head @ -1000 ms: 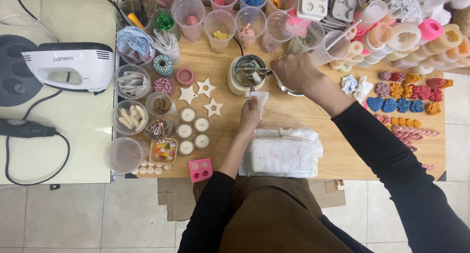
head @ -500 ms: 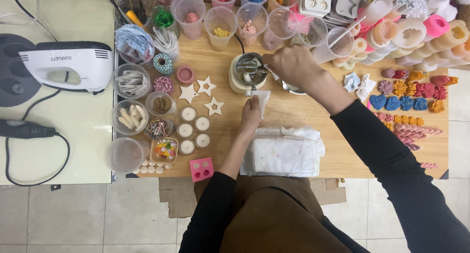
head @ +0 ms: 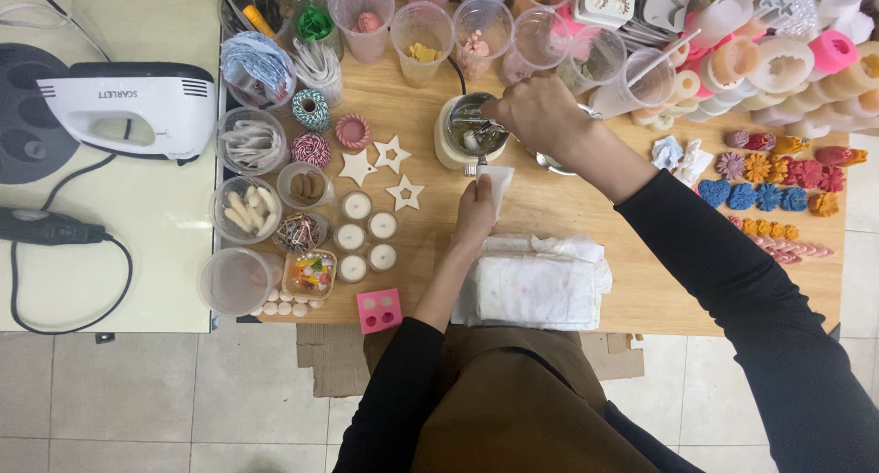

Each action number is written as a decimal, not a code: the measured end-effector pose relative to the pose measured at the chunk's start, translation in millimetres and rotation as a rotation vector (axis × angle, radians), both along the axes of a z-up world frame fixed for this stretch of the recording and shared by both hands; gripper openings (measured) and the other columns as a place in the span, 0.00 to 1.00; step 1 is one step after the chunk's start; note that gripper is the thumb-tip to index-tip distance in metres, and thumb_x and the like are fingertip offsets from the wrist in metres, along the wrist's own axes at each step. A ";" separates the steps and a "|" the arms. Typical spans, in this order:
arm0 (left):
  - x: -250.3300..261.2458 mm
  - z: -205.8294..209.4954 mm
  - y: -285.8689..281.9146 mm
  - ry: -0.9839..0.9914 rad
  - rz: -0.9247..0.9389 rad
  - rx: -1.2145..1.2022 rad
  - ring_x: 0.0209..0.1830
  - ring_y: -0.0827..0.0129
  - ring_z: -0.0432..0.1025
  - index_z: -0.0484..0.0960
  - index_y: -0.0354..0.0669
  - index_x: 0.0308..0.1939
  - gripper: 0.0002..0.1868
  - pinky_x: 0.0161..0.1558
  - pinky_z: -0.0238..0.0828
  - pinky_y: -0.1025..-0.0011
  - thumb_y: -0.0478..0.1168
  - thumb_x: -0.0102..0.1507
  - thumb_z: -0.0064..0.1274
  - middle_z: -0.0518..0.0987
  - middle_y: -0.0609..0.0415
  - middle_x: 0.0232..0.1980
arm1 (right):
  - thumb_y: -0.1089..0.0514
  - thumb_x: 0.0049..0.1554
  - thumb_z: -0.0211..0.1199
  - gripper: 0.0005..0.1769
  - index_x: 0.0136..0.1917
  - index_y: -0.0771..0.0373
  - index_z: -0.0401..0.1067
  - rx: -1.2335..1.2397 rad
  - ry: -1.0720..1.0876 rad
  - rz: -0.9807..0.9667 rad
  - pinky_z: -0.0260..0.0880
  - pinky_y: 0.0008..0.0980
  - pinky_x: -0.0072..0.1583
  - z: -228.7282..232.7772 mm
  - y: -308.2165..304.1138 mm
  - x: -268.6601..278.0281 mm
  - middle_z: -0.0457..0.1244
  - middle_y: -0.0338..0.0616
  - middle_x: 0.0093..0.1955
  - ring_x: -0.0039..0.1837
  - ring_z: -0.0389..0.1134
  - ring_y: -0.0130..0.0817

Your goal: The person wipes their hands with a paper towel and uses a small spoon to mix and transfer melted wax from one small pot to another at a workstation.

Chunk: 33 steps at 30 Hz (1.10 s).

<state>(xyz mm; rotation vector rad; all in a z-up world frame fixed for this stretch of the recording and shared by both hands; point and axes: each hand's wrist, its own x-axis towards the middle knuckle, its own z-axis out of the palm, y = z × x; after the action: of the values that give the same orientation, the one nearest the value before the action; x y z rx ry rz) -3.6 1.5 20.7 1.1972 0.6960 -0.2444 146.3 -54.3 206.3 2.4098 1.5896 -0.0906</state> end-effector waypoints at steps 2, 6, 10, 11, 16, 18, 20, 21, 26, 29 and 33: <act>0.8 3.2 0.6 0.006 -0.007 0.003 0.27 0.70 0.68 0.74 0.36 0.56 0.30 0.29 0.67 0.70 0.59 0.72 0.32 0.75 0.52 0.34 | 0.62 0.54 0.62 0.15 0.54 0.53 0.79 0.039 0.002 0.021 0.74 0.41 0.42 -2.6 2.0 2.1 0.70 0.47 0.38 0.41 0.74 0.43; 1.0 10.1 3.6 0.008 -0.020 -0.010 0.29 0.73 0.69 0.73 0.36 0.57 0.29 0.30 0.69 0.71 0.58 0.72 0.31 0.75 0.54 0.35 | 0.62 0.56 0.61 0.13 0.54 0.53 0.79 -0.012 -0.041 0.049 0.74 0.39 0.43 -5.4 4.9 2.9 0.70 0.46 0.38 0.42 0.75 0.41; 0.2 15.3 4.7 0.021 -0.028 -0.014 0.27 0.70 0.67 0.74 0.35 0.57 0.29 0.29 0.65 0.69 0.57 0.73 0.31 0.75 0.50 0.34 | 0.61 0.57 0.61 0.11 0.52 0.53 0.79 -0.084 -0.031 0.055 0.74 0.37 0.43 -3.2 9.0 3.9 0.71 0.45 0.38 0.43 0.75 0.41; 0.6 15.2 4.7 0.030 -0.035 -0.016 0.27 0.71 0.67 0.73 0.36 0.57 0.29 0.30 0.66 0.70 0.57 0.73 0.30 0.75 0.51 0.35 | 0.61 0.57 0.61 0.12 0.52 0.52 0.80 -0.107 -0.025 0.053 0.74 0.38 0.43 -2.5 9.9 4.2 0.71 0.45 0.38 0.43 0.75 0.41; 1.3 1.0 2.1 0.034 -0.063 0.000 0.30 0.69 0.68 0.74 0.34 0.57 0.31 0.32 0.67 0.67 0.58 0.74 0.29 0.74 0.48 0.37 | 0.60 0.56 0.61 0.10 0.50 0.51 0.80 -0.136 -0.080 0.097 0.73 0.37 0.44 -5.4 11.0 1.4 0.71 0.43 0.38 0.43 0.75 0.39; 2.2 -6.9 0.3 -0.030 -0.018 0.062 0.38 0.68 0.74 0.74 0.33 0.57 0.30 0.42 0.70 0.69 0.57 0.73 0.31 0.79 0.47 0.43 | 0.61 0.56 0.61 0.10 0.50 0.51 0.80 -0.127 -0.105 0.106 0.73 0.36 0.43 -8.8 10.3 -0.9 0.71 0.42 0.38 0.43 0.75 0.38; 2.8 -11.2 -1.7 -0.017 -0.011 0.057 0.38 0.65 0.73 0.75 0.33 0.57 0.30 0.41 0.70 0.66 0.57 0.73 0.32 0.79 0.46 0.43 | 0.58 0.57 0.60 0.10 0.50 0.49 0.79 -0.132 -0.079 0.098 0.72 0.37 0.45 -12.8 9.6 -1.7 0.71 0.42 0.36 0.42 0.75 0.38; 2.9 -12.1 -2.1 -0.004 -0.004 0.054 0.38 0.63 0.73 0.75 0.33 0.56 0.30 0.41 0.71 0.64 0.57 0.72 0.32 0.79 0.44 0.43 | 0.58 0.57 0.60 0.10 0.50 0.49 0.79 -0.132 -0.079 0.098 0.72 0.37 0.45 -15.2 9.3 -2.1 0.71 0.42 0.36 0.42 0.75 0.38; 2.2 -4.8 -0.4 -0.015 -0.011 0.060 0.37 0.65 0.73 0.74 0.33 0.57 0.30 0.40 0.70 0.66 0.58 0.72 0.31 0.79 0.46 0.42 | 0.57 0.58 0.58 0.09 0.48 0.49 0.79 -0.179 -0.103 0.084 0.71 0.36 0.46 -26.9 4.5 -6.6 0.71 0.41 0.37 0.42 0.75 0.38; 0.3 6.9 2.5 0.030 -0.032 0.030 0.32 0.65 0.69 0.74 0.34 0.57 0.30 0.35 0.67 0.66 0.58 0.73 0.31 0.76 0.47 0.38 | 0.57 0.58 0.58 0.09 0.48 0.50 0.79 -0.154 -0.114 0.052 0.71 0.36 0.47 -30.0 -0.9 -8.5 0.71 0.41 0.38 0.42 0.75 0.38; -0.1 11.2 2.5 0.045 -0.016 -0.005 0.26 0.66 0.65 0.74 0.33 0.57 0.31 0.28 0.63 0.66 0.58 0.73 0.31 0.74 0.49 0.35 | 0.57 0.55 0.60 0.09 0.47 0.50 0.79 -0.101 -0.110 0.054 0.71 0.37 0.46 -28.5 -3.0 -10.8 0.71 0.41 0.37 0.41 0.75 0.39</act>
<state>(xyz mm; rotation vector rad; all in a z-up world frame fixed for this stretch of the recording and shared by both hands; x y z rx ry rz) -3.6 3.9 31.9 1.1961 0.7250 -0.2877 135.5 -57.3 177.9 2.2539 1.5616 -0.0274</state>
